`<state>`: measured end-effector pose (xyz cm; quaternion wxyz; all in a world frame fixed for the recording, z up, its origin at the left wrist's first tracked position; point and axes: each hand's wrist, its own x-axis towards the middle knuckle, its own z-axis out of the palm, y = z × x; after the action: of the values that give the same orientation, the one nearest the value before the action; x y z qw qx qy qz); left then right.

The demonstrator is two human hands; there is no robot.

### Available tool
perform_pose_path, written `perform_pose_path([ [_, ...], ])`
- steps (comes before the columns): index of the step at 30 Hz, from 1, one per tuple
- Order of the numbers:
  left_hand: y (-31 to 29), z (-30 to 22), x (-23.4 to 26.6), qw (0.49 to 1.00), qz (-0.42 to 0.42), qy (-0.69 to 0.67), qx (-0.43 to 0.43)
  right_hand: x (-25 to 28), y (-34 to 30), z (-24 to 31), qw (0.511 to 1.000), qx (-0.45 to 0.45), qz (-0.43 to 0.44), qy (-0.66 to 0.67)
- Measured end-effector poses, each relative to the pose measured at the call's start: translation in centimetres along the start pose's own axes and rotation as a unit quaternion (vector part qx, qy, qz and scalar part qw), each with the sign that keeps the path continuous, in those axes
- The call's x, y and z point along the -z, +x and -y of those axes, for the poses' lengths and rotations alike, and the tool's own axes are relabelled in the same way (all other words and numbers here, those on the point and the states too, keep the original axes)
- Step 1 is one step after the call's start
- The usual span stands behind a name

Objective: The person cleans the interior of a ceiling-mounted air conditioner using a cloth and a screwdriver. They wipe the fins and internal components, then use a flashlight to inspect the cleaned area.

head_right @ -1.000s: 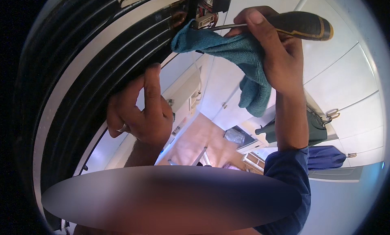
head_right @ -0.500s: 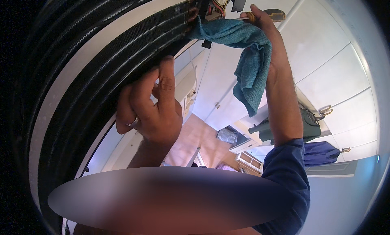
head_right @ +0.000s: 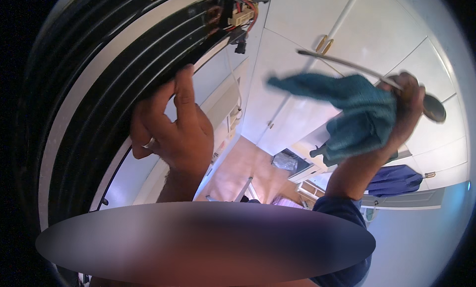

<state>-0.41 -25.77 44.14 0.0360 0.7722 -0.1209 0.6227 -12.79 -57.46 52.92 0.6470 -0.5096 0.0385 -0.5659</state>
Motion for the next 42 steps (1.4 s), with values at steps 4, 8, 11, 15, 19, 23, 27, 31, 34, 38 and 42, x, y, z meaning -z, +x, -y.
perform_pose_path([
  [4,-0.1,0.1,0.4,0.999,0.038,-0.007,0.000,7.5,-3.1,-0.4,0.992,-0.121,-0.011,0.021],
  [8,0.2,0.4,0.4,0.999,0.040,0.017,-0.028,11.2,-10.2,-6.2,0.964,-0.229,0.016,-0.132],
  [11,0.5,0.4,0.5,0.996,0.053,0.048,-0.050,11.8,-14.0,-10.0,0.941,-0.310,0.019,-0.134],
  [15,0.7,-0.1,0.9,0.993,0.053,0.078,-0.065,12.2,-16.7,-14.6,0.928,-0.359,0.053,-0.089],
  [19,1.5,-0.8,1.0,0.994,0.051,0.070,-0.071,12.9,-18.9,-18.1,0.910,-0.398,0.109,-0.037],
  [23,2.5,-1.7,0.3,0.986,0.048,0.144,-0.068,12.7,-20.3,-20.2,0.875,-0.464,0.140,-0.009],
  [27,2.7,-2.9,-1.5,0.988,0.015,0.129,-0.085,11.4,-21.2,-21.6,0.857,-0.483,0.178,0.020],
  [31,2.6,-2.9,-3.1,0.991,-0.030,0.105,-0.081,10.1,-21.7,-22.8,0.820,-0.532,0.202,0.061],
  [34,2.5,-2.4,-3.8,0.990,-0.066,0.091,-0.087,9.5,-21.5,-23.9,0.807,-0.543,0.221,0.072],
  [38,2.2,-2.2,-4.0,0.992,-0.080,0.065,-0.071,8.4,-20.8,-25.1,0.819,-0.521,0.229,0.069],
  [42,2.2,-2.3,-4.1,0.993,-0.086,0.058,-0.062,6.8,-18.9,-24.8,0.833,-0.498,0.225,0.088],
])
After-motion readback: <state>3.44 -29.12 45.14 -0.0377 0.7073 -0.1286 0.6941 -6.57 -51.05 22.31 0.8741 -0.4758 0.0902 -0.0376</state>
